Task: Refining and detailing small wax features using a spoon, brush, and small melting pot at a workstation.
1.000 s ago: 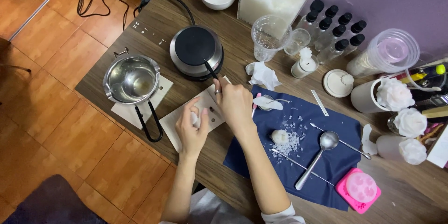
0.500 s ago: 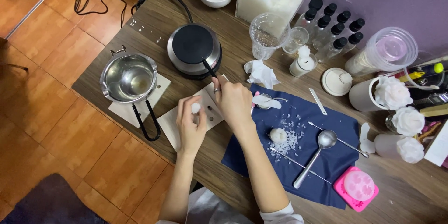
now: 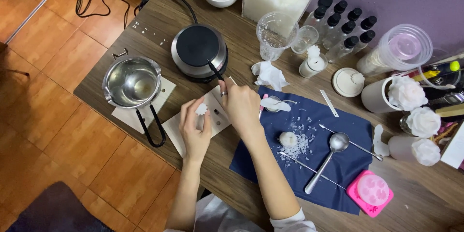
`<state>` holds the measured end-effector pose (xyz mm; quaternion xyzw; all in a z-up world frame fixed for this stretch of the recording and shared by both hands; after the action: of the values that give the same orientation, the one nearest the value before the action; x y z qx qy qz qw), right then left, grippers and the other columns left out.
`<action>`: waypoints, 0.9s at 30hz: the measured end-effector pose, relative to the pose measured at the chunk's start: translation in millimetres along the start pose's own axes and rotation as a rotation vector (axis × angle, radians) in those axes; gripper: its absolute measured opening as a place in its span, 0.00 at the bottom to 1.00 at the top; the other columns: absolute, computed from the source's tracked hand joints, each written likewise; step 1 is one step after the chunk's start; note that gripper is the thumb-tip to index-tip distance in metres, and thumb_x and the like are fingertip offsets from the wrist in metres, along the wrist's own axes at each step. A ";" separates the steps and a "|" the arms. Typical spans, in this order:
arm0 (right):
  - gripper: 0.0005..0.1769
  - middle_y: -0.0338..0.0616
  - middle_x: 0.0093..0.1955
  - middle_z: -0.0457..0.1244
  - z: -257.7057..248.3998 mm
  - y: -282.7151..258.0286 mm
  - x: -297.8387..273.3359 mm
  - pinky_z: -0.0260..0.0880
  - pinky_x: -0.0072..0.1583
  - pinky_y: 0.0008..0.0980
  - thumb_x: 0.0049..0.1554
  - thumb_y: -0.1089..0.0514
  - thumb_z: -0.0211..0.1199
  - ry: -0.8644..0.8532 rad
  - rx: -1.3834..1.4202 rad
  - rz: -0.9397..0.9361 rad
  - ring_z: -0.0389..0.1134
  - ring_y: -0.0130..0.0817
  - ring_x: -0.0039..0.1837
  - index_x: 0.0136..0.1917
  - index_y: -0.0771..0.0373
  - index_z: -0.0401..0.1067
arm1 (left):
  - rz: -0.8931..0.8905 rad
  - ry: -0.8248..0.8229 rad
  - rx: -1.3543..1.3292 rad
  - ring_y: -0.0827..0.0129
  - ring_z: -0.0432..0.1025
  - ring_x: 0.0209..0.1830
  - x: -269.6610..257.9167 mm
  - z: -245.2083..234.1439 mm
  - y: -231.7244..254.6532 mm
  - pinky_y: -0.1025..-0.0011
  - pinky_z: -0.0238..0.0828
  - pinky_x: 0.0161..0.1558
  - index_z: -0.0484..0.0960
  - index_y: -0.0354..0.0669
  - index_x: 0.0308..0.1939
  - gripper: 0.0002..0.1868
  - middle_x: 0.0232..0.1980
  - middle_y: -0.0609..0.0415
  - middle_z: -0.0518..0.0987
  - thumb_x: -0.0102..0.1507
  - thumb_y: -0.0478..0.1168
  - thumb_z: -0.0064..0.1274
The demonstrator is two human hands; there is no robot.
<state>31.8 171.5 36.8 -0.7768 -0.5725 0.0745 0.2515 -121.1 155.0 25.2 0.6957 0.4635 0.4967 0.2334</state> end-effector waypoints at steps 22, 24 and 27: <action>0.14 0.54 0.24 0.64 -2.3 0.1 -1.8 0.70 0.34 0.45 0.56 0.48 0.54 0.096 -0.055 -0.050 0.69 0.54 0.31 0.46 0.54 0.77 | 0.012 0.054 -0.001 0.70 0.69 0.29 -7.3 -4.7 -7.4 0.75 0.68 0.33 0.78 0.43 0.45 0.18 0.42 0.54 0.78 0.52 0.34 0.63; 0.12 0.53 0.24 0.64 0.1 2.0 -1.2 0.70 0.35 0.44 0.55 0.48 0.56 0.096 -0.061 -0.046 0.69 0.54 0.31 0.46 0.52 0.78 | 0.036 0.048 -0.011 0.67 0.72 0.34 -7.2 -4.8 -3.3 0.74 0.68 0.36 0.78 0.42 0.45 0.17 0.41 0.53 0.79 0.53 0.34 0.62; 0.11 0.53 0.24 0.64 0.4 1.6 -1.6 0.70 0.35 0.45 0.54 0.49 0.57 0.092 -0.065 -0.051 0.69 0.55 0.31 0.47 0.51 0.77 | 0.058 0.052 -0.012 0.65 0.73 0.38 -5.1 -6.1 0.4 0.71 0.68 0.38 0.78 0.41 0.45 0.18 0.42 0.53 0.79 0.52 0.35 0.64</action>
<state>32.5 169.8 35.4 -0.7723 -0.5821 0.0136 0.2542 -126.8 149.4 25.5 0.6943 0.4461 0.5239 0.2109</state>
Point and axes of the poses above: each hand's wrist, its own x-axis towards the middle knuckle, its own z-axis out of the palm, y = z × x, the point moved 10 cm from there along x, towards the middle knuckle
